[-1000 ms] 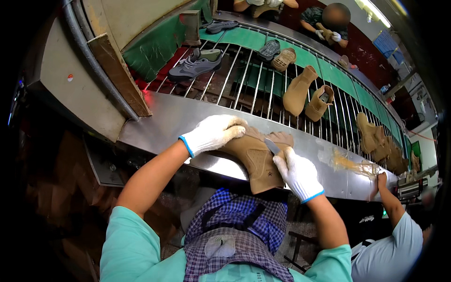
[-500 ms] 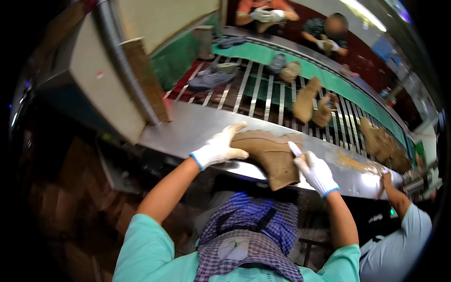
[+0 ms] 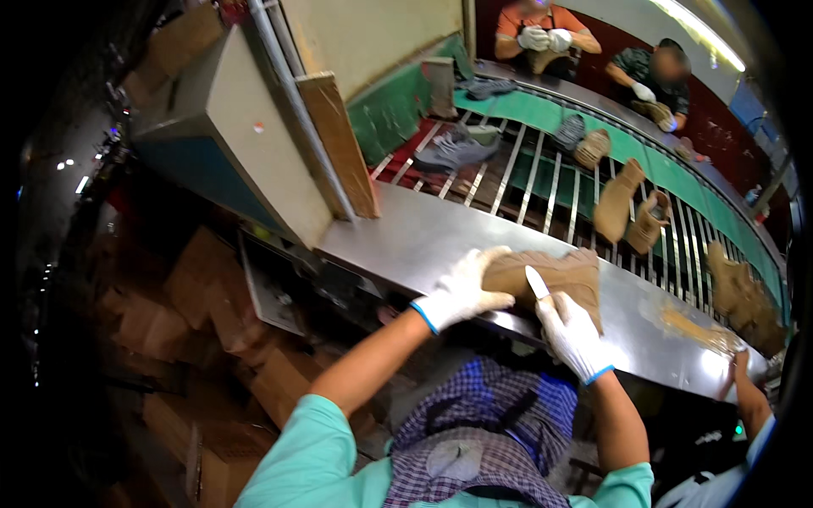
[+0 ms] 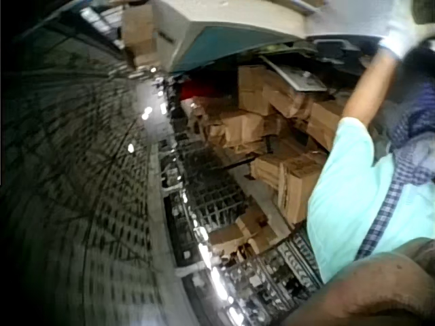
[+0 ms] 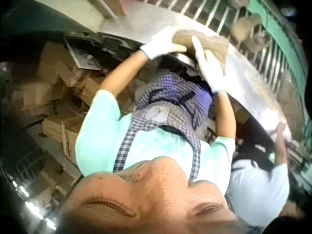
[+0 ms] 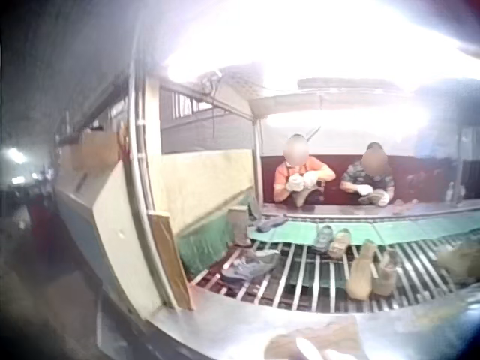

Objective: The person uses a small tool and a cloth to clean the exterior of shoes before placing the shoes onto a moving conveyor belt.

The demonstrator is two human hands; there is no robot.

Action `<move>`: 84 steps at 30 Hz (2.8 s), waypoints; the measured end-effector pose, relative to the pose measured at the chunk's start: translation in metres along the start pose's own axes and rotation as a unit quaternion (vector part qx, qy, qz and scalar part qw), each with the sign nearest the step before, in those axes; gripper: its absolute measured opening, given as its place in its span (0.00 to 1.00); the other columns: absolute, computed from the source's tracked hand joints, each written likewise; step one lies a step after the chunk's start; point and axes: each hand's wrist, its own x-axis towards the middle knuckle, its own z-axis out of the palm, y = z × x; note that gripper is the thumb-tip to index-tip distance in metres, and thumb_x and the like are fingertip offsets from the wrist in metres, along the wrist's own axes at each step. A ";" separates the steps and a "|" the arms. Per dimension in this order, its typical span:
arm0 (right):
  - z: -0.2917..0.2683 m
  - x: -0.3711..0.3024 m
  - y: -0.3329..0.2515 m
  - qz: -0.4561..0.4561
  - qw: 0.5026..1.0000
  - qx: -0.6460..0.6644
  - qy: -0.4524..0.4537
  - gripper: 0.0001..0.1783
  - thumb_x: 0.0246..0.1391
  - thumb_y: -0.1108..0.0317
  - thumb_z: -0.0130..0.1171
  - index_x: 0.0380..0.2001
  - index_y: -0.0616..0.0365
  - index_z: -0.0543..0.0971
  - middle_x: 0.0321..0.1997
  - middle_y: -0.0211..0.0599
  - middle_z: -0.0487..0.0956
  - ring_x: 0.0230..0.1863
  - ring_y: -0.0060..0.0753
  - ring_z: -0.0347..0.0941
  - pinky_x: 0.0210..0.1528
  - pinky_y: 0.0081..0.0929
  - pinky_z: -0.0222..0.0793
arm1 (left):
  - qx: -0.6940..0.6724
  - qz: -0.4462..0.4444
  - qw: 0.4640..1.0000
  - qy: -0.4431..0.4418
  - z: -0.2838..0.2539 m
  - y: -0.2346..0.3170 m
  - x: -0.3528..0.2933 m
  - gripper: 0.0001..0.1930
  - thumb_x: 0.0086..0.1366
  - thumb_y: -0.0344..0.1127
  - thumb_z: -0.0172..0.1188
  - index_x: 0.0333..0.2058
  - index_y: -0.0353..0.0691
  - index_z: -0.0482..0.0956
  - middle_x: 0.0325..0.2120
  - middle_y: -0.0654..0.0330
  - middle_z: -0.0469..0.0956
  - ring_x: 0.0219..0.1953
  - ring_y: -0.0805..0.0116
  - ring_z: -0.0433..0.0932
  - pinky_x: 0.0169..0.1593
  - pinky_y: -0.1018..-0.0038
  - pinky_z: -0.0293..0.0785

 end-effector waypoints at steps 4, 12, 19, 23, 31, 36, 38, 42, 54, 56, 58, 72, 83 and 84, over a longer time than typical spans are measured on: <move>0.019 -0.001 -0.023 -0.088 0.996 -0.005 0.027 0.23 0.76 0.49 0.53 0.45 0.63 0.76 0.28 0.56 0.84 0.22 0.49 0.83 0.28 0.45 0.79 | -0.037 -0.012 0.993 0.111 0.019 0.005 -0.006 0.47 0.58 0.50 0.80 0.73 0.45 0.69 0.65 0.43 0.77 0.66 0.41 0.77 0.69 0.56 0.75; 0.020 -0.037 -0.035 -0.346 0.900 -0.247 0.099 0.15 0.61 0.64 0.68 0.40 0.67 0.81 0.31 0.55 0.79 0.30 0.57 0.79 0.37 0.48 0.78 | 0.030 0.094 0.967 0.233 0.057 0.013 -0.010 0.45 0.61 0.49 0.80 0.70 0.32 0.70 0.57 0.35 0.81 0.54 0.38 0.85 0.57 0.56 0.84; -0.045 0.007 0.037 -0.039 0.983 -0.152 0.098 0.30 0.74 0.41 0.50 0.47 0.63 0.78 0.37 0.63 0.86 0.41 0.69 0.84 0.48 0.60 0.80 | -0.086 0.037 0.987 0.132 0.046 0.020 -0.010 0.47 0.59 0.37 0.79 0.73 0.32 0.66 0.60 0.38 0.81 0.60 0.49 0.84 0.65 0.60 0.78; -0.074 0.012 0.171 0.063 0.945 -0.094 0.308 0.27 0.71 0.46 0.55 0.54 0.62 0.77 0.41 0.62 0.86 0.42 0.65 0.85 0.50 0.56 0.81 | -0.021 0.005 0.998 0.052 0.014 0.007 0.001 0.54 0.53 0.41 0.82 0.75 0.36 0.62 0.63 0.41 0.79 0.65 0.51 0.80 0.70 0.60 0.73; -0.049 -0.007 0.194 -0.029 0.865 -0.126 0.484 0.23 0.66 0.54 0.65 0.57 0.55 0.80 0.41 0.52 0.86 0.38 0.62 0.85 0.41 0.52 0.83 | -0.573 -0.109 0.812 -0.017 0.001 0.018 0.070 0.37 0.69 0.41 0.68 0.71 0.34 0.65 0.61 0.48 0.78 0.57 0.49 0.83 0.50 0.46 0.88; -0.051 -0.012 0.200 -0.021 0.866 -0.136 0.482 0.24 0.64 0.55 0.67 0.57 0.56 0.80 0.36 0.50 0.87 0.32 0.60 0.86 0.36 0.52 0.83 | -0.536 0.077 0.840 -0.035 0.032 0.130 0.205 0.42 0.66 0.41 0.75 0.73 0.33 0.66 0.62 0.53 0.78 0.61 0.63 0.79 0.67 0.64 0.76; -0.056 -0.012 0.197 -0.050 0.865 -0.113 0.487 0.22 0.64 0.56 0.68 0.55 0.56 0.81 0.34 0.50 0.87 0.31 0.60 0.85 0.35 0.50 0.82 | -0.509 0.137 0.844 -0.098 0.061 0.167 0.263 0.49 0.66 0.44 0.76 0.78 0.36 0.58 0.70 0.47 0.72 0.69 0.56 0.74 0.70 0.63 0.73; -0.064 -0.014 0.179 0.004 0.896 -0.059 0.440 0.19 0.61 0.58 0.67 0.50 0.57 0.83 0.31 0.51 0.86 0.30 0.61 0.85 0.35 0.51 0.81 | -0.380 0.238 0.875 -0.182 0.101 0.208 0.344 0.55 0.71 0.49 0.73 0.83 0.43 0.43 0.81 0.39 0.49 0.81 0.44 0.56 0.77 0.53 0.62; -0.069 -0.018 0.172 0.071 0.920 -0.017 0.385 0.18 0.64 0.53 0.67 0.49 0.52 0.86 0.42 0.52 0.88 0.43 0.59 0.86 0.47 0.48 0.82 | 0.373 0.112 0.921 0.024 0.130 0.038 0.490 0.47 0.60 0.53 0.77 0.74 0.49 0.67 0.76 0.49 0.62 0.76 0.40 0.59 0.77 0.46 0.58; -0.071 -0.010 0.175 0.032 0.904 -0.070 0.421 0.14 0.65 0.57 0.66 0.47 0.53 0.86 0.39 0.48 0.88 0.40 0.57 0.86 0.42 0.48 0.82 | 0.377 0.194 0.906 0.011 0.138 0.047 0.500 0.48 0.56 0.46 0.80 0.74 0.50 0.67 0.75 0.44 0.64 0.76 0.39 0.61 0.79 0.47 0.56; -0.047 -0.008 0.199 0.035 0.920 -0.041 0.389 0.14 0.65 0.58 0.65 0.48 0.54 0.86 0.39 0.49 0.87 0.38 0.57 0.85 0.41 0.48 0.81 | 0.332 0.184 0.923 0.060 0.148 -0.002 0.522 0.44 0.54 0.40 0.81 0.70 0.49 0.73 0.72 0.45 0.67 0.72 0.41 0.66 0.75 0.50 0.62; -0.075 -0.011 0.163 0.036 0.911 0.064 0.405 0.19 0.72 0.54 0.59 0.55 0.56 0.83 0.38 0.47 0.86 0.34 0.48 0.83 0.38 0.48 0.77 | 0.303 0.180 0.935 0.043 0.163 -0.040 0.509 0.23 0.51 0.29 0.75 0.47 0.39 0.78 0.53 0.47 0.72 0.50 0.39 0.81 0.53 0.51 0.82; -0.048 -0.005 0.198 -0.005 0.884 -0.087 0.459 0.26 0.69 0.50 0.63 0.62 0.54 0.77 0.47 0.47 0.85 0.38 0.52 0.86 0.38 0.47 0.83 | 0.122 0.207 0.971 0.014 -0.006 -0.005 0.196 0.18 0.45 0.29 0.71 0.34 0.38 0.73 0.33 0.52 0.74 0.33 0.45 0.77 0.38 0.55 0.73; -0.048 -0.010 0.203 -0.032 0.876 -0.070 0.476 0.25 0.70 0.52 0.63 0.61 0.54 0.77 0.45 0.45 0.85 0.35 0.47 0.86 0.34 0.44 0.82 | 0.113 0.203 0.972 -0.036 -0.016 0.000 0.155 0.18 0.46 0.32 0.73 0.35 0.39 0.76 0.33 0.55 0.77 0.32 0.49 0.77 0.36 0.57 0.72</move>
